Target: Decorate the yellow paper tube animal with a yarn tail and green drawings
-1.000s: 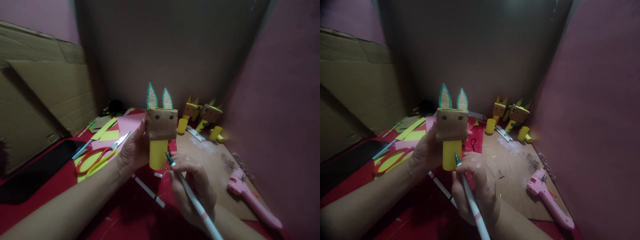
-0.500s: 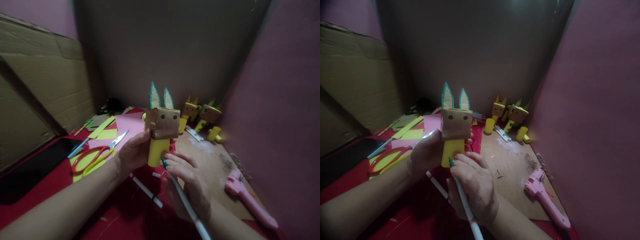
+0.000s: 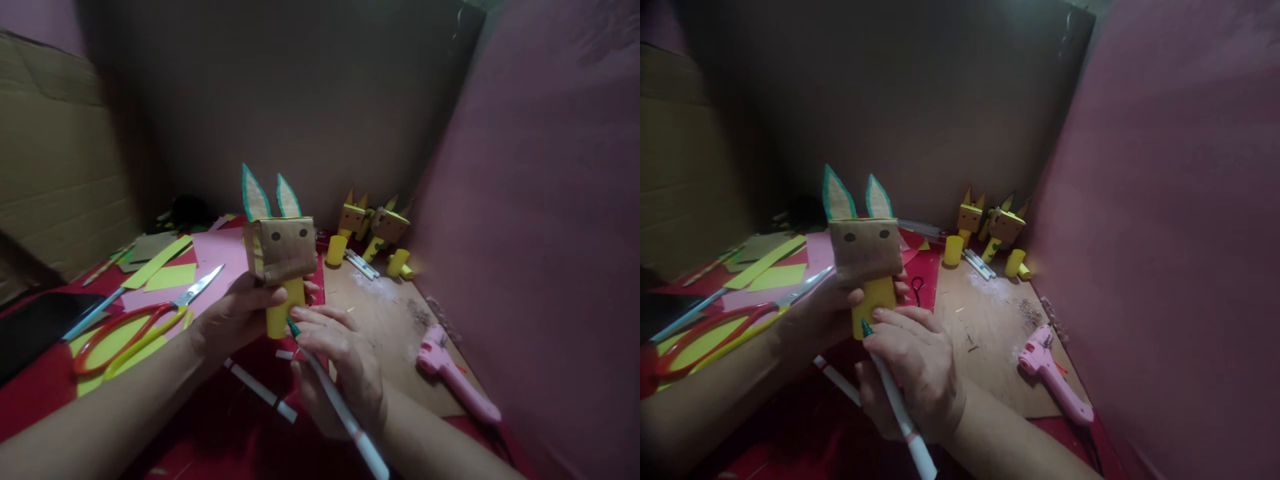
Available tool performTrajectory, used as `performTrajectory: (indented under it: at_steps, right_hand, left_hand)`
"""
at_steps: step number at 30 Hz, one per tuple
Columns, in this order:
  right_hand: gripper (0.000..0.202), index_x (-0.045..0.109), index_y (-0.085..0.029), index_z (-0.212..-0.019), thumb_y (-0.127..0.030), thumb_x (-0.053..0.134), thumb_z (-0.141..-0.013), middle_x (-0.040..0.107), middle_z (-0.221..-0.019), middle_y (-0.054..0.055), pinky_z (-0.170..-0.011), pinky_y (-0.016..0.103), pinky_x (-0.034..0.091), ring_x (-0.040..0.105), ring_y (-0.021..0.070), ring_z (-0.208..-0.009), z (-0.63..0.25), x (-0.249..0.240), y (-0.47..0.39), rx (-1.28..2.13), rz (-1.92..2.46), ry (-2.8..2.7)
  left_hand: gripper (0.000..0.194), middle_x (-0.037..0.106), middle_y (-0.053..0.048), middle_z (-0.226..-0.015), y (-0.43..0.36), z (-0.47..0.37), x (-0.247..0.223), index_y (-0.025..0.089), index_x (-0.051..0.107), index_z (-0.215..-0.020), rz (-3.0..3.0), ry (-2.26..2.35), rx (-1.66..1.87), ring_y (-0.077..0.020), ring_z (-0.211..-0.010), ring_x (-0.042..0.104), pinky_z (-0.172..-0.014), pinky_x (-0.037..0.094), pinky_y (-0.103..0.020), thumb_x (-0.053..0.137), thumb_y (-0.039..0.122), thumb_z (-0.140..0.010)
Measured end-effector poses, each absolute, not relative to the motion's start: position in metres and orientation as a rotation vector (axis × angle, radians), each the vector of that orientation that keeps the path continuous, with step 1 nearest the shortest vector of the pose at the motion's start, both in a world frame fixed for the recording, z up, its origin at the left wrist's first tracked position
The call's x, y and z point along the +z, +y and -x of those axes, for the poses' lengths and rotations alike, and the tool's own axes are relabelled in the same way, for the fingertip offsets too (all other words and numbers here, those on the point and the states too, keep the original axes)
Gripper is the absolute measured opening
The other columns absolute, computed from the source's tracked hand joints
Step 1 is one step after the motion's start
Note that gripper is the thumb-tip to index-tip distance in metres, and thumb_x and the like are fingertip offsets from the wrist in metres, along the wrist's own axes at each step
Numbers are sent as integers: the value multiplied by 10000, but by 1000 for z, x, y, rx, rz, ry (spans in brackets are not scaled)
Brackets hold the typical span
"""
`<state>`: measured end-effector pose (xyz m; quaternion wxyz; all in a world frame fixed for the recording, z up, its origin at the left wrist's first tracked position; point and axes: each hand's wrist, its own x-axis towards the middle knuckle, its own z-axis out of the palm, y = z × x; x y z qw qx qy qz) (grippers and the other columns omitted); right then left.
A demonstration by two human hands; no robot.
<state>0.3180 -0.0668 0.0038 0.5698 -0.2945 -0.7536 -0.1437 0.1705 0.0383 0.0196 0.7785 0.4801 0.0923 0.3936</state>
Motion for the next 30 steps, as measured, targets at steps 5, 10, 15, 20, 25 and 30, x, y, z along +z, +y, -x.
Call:
performTrajectory:
  at_steps: [5, 10, 15, 20, 25, 30]
  right_hand:
    - [280, 610, -168, -1167, -92, 602, -898, 825, -946, 79, -1025, 355, 606, 786, 207, -1106, -317, 2, -65, -310, 657, -1775]
    - [319, 603, -166, -1193, -75, 611, -887, 807, -982, 94, -1002, 409, 624, 780, 221, -1069, -315, 2, -69, -230, 655, -1758]
    - [275, 627, -207, -1117, -68, 609, -880, 738, -887, 54, -733, 345, 639, 723, 191, -800, -309, 0, -85, -47, 765, -1617]
    - [223, 642, -242, -1053, -74, 610, -909, 632, -784, -5, -637, 285, 554, 633, 154, -685, -303, -4, -88, 14, 902, -1538]
    - [234, 649, -240, -1066, -67, 614, -912, 603, -786, -15, -620, 267, 525, 584, 134, -668, -300, 0, -84, 25, 875, -1500]
    - [237, 648, -238, -1068, -60, 603, -918, 635, -816, -6, -665, 281, 563, 614, 136, -674, -302, 0, -84, 10, 896, -1477]
  left_hand:
    - [335, 843, -82, -821, 34, -170, 24, 183, 872, -931, -1024, 285, 876, -217, -708, 786, -693, 664, -257, 977, 293, -633]
    - [352, 853, -101, -931, 42, -165, 17, 157, 863, -986, -1011, 207, 810, -243, -818, 794, -784, 675, -303, 936, 284, -666]
    - [340, 844, -107, -1037, 47, -163, 11, 154, 840, -1065, -1002, 61, 766, -267, -933, 790, -855, 661, -330, 866, 261, -744]
    - [391, 834, -107, -1081, 45, -169, 10, 139, 811, -1144, -929, -9, 718, -247, -963, 778, -903, 641, -332, 839, 256, -771]
    - [457, 824, -112, -1074, 43, -172, 7, 112, 791, -1175, -915, -13, 698, -250, -979, 760, -913, 631, -355, 855, 249, -744]
    - [421, 824, -118, -1063, 41, -172, 8, 103, 795, -1156, -933, -46, 661, -245, -996, 744, -943, 593, -347, 833, 253, -765]
